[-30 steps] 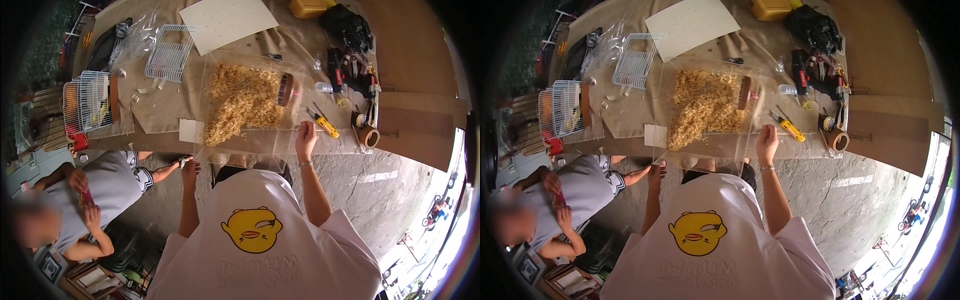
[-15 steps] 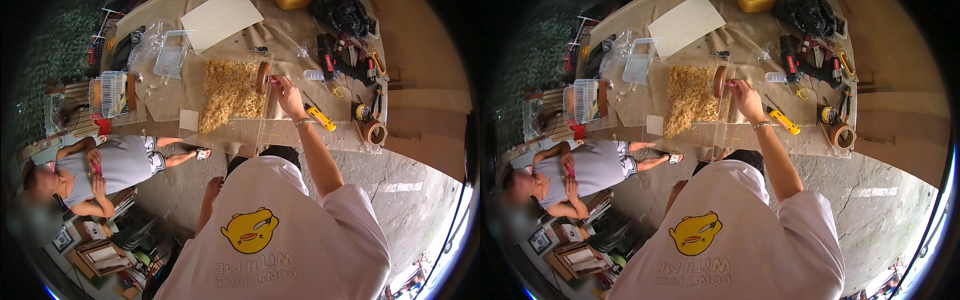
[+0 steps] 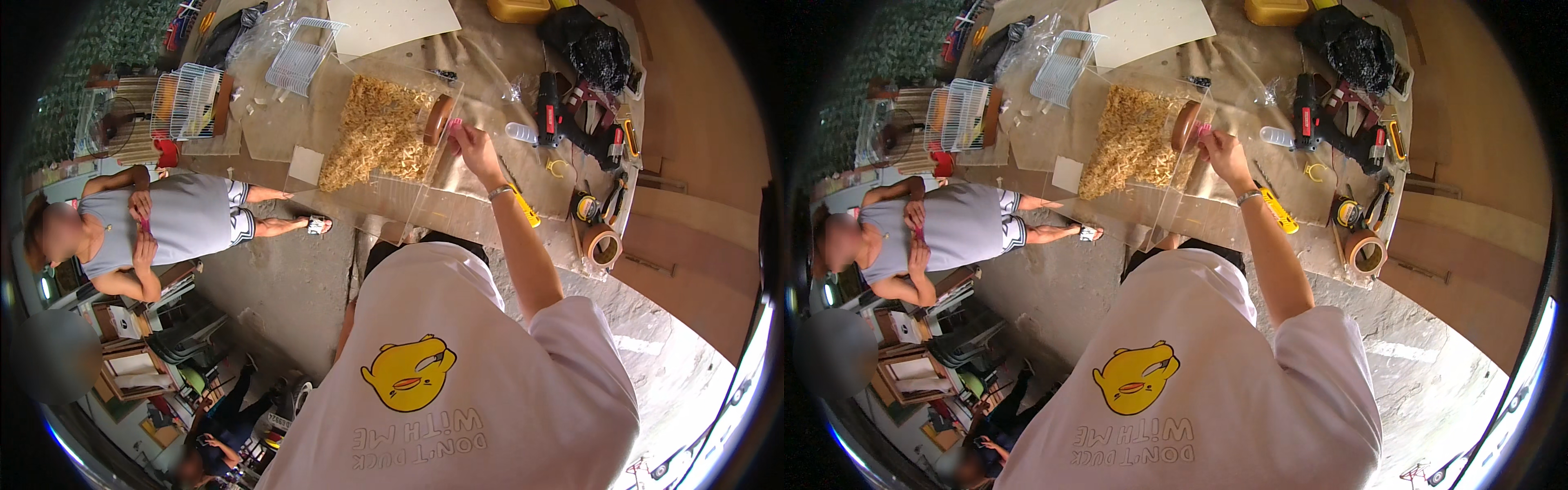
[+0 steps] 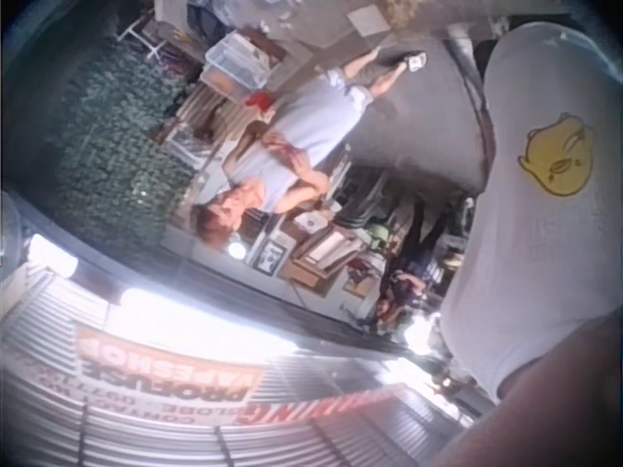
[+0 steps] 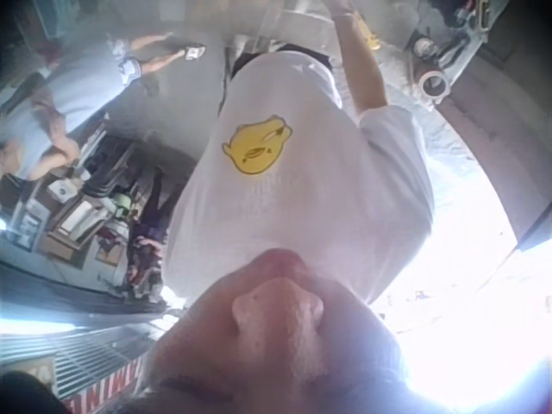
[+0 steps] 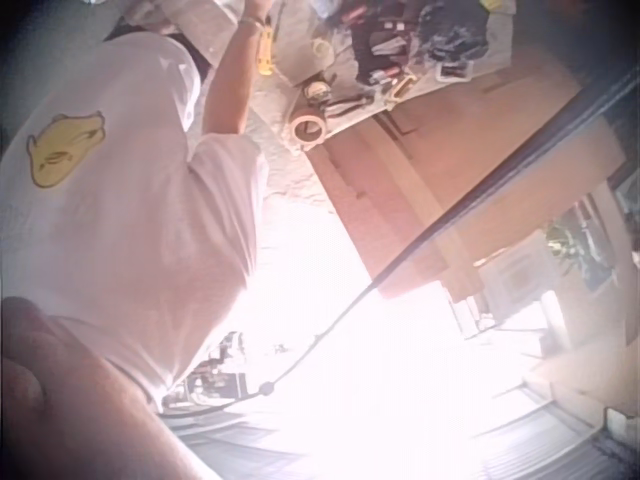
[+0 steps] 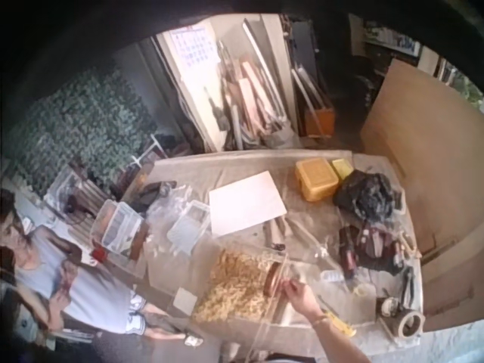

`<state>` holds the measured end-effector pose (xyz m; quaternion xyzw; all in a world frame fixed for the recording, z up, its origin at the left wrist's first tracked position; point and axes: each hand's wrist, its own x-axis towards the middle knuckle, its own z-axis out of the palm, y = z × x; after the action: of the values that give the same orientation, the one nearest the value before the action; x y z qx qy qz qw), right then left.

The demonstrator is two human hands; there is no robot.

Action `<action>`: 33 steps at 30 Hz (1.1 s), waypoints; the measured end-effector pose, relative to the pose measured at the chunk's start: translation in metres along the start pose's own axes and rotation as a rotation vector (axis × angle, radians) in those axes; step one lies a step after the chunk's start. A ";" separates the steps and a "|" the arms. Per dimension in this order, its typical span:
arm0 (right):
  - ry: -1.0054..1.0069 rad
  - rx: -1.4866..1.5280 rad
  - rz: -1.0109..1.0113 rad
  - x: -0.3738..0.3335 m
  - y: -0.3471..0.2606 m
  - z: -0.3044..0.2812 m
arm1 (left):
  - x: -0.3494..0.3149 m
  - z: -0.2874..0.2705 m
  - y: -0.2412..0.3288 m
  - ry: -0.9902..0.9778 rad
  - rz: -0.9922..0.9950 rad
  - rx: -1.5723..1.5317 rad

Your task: The person uses a cordless drill to make a hole in a transparent plastic sheet, then inserts a pink plastic axle into a hamster wheel and places the wheel onto the axle. The person repeatedly tests the wheel's rotation and adjusts the axle position.

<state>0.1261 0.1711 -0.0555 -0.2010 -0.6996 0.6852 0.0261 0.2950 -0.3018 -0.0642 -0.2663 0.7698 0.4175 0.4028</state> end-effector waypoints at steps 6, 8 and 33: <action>0.035 -0.075 -0.102 0.000 -0.001 -0.002 | -0.006 0.013 -0.004 -0.001 -0.015 -0.012; 0.083 -0.192 -0.180 -0.001 -0.004 -0.003 | -0.007 0.014 -0.005 0.004 -0.020 -0.017; 0.123 -0.302 -0.221 -0.011 -0.021 -0.001 | -0.014 0.006 0.006 0.045 0.022 -0.028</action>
<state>0.1317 0.1688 -0.0328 -0.1661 -0.8093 0.5519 0.1134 0.3002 -0.2921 -0.0518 -0.2729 0.7755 0.4267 0.3768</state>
